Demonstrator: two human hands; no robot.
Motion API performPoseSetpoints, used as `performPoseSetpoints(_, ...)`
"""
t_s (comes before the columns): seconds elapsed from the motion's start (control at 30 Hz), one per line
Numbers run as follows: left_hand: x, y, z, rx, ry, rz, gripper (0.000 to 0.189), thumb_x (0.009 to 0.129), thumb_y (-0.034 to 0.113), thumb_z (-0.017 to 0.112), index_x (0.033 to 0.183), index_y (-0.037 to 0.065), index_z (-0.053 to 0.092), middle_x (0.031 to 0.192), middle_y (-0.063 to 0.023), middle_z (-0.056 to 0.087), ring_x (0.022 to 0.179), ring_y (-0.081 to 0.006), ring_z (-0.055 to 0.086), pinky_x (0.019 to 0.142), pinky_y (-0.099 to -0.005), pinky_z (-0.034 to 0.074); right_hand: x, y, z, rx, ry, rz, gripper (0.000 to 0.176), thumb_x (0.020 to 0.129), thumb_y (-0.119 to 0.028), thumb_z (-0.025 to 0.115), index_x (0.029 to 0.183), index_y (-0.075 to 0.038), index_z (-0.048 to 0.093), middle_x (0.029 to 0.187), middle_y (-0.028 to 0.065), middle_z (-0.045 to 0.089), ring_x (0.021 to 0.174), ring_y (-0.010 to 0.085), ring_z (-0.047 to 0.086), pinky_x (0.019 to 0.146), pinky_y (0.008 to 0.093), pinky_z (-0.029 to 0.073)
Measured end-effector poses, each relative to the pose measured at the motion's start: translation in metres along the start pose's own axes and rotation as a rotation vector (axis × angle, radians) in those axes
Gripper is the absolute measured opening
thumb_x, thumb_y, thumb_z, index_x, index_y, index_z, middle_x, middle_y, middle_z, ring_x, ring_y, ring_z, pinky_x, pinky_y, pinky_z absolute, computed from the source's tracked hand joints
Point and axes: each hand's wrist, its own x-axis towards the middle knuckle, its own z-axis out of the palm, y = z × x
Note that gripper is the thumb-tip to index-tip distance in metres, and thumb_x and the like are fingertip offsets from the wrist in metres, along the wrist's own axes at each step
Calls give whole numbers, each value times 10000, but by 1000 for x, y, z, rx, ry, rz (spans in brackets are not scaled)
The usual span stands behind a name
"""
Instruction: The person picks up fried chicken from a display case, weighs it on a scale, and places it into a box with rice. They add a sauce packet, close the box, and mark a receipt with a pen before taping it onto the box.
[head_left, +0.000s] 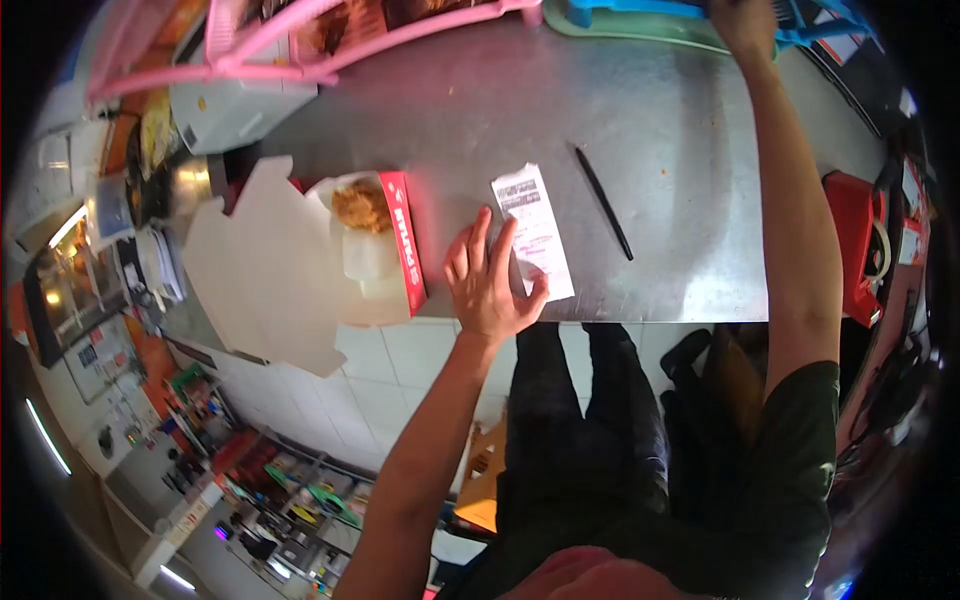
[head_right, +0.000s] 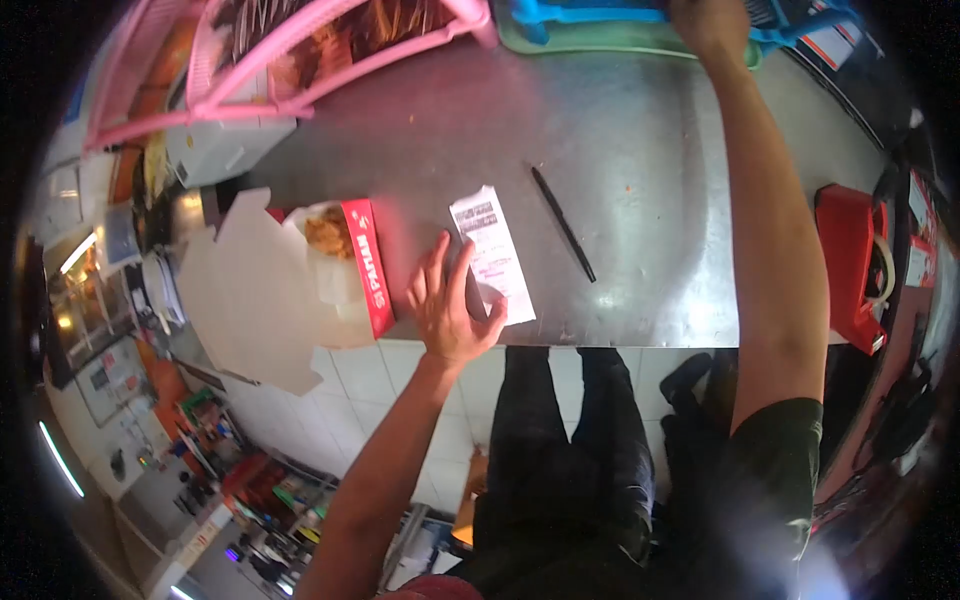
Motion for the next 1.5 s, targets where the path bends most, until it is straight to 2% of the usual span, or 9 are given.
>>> performPoseSetpoints(0.07, 0, -1, 0, -17, -24, -16, 769, 648, 385, 668, 1338, 114, 467, 1419, -147, 373, 1213, -352, 389, 971, -469, 301, 30, 109, 21, 618, -59, 54, 257, 867, -49, 587, 1086, -20, 455, 798, 140, 654, 698, 267, 650, 629, 375, 505)
performPoseSetpoints(0.13, 0, -3, 1, -31, -21, -13, 779, 635, 389, 662, 1340, 120, 466, 1420, -141, 369, 1212, -346, 388, 972, -465, 302, 9, 20, -11, 293, -73, 15, 257, 874, -112, 616, 1086, -55, 483, 860, 138, 663, 710, 291, 655, 639, 387, 516)
performPoseSetpoints(0.2, 0, -4, 2, -43, -19, -36, 794, 619, 387, 661, 1342, 124, 463, 1423, -136, 367, 1208, -344, 390, 976, -466, 296, 14, 22, -13, 110, -90, -127, 826, 884, -137, 628, 1508, -194, 90, 1440, 124, 386, 1028, 241, 543, 801, 317, 481)
performPoseSetpoints(0.3, 1, -5, 0, -42, -39, -39, 810, 603, 385, 667, 1343, 126, 463, 1428, -121, 362, 1224, -336, 380, 998, -465, 278, 11, 7, -26, 596, -54, 269, 373, 832, -140, 639, 1168, -8, 542, 1212, 112, 541, 1204, 280, 448, 1004, 378, 370)
performPoseSetpoints(0.4, 1, -5, -1, -44, -47, -47, 806, 622, 438, 639, 1339, 117, 461, 1424, -125, 366, 1235, -305, 380, 1035, -476, 267, 19, 4, -35, 1117, -324, 504, 263, 911, -67, 527, 1153, 37, 525, 1191, 100, 522, 1240, 236, 409, 1051, 384, 323)
performPoseSetpoints(0.43, 2, -4, -4, -46, -77, -58, 806, 610, 412, 655, 1334, 118, 459, 1431, -120, 354, 1244, -301, 366, 1044, -481, 255, 3, -23, -31, 1073, -100, 507, 207, 962, -42, 416, 1100, 39, 548, 1145, 142, 562, 1171, 337, 480, 989, 460, 437)
performPoseSetpoints(0.53, 2, -5, -5, -87, -106, -76, 803, 587, 375, 676, 1319, 117, 468, 1429, -121, 348, 1253, -297, 352, 1053, -481, 242, 15, 8, -24, 1206, -392, 417, 182, 962, -59, 438, 1062, 47, 546, 1141, 152, 559, 1153, 315, 490, 1029, 479, 409)
performPoseSetpoints(1.1, -1, -8, -3, -126, -97, -102, 818, 557, 364, 667, 1320, 131, 484, 1426, -122, 357, 1259, -297, 347, 1054, -478, 230, -24, -49, -25, 935, -274, 483, 346, 995, -98, 347, 1318, 25, 339, 1356, 243, 381, 1288, 366, 391, 1063, 492, 388)
performPoseSetpoints(1.5, -3, -9, -1, -130, -82, -104, 798, 577, 364, 654, 1321, 131, 485, 1424, -117, 368, 1261, -295, 352, 1056, -471, 236, -37, -60, -12, 890, -204, 537, 309, 998, -140, 349, 1238, 6, 477, 1309, 213, 484, 1242, 358, 460, 1045, 501, 395)
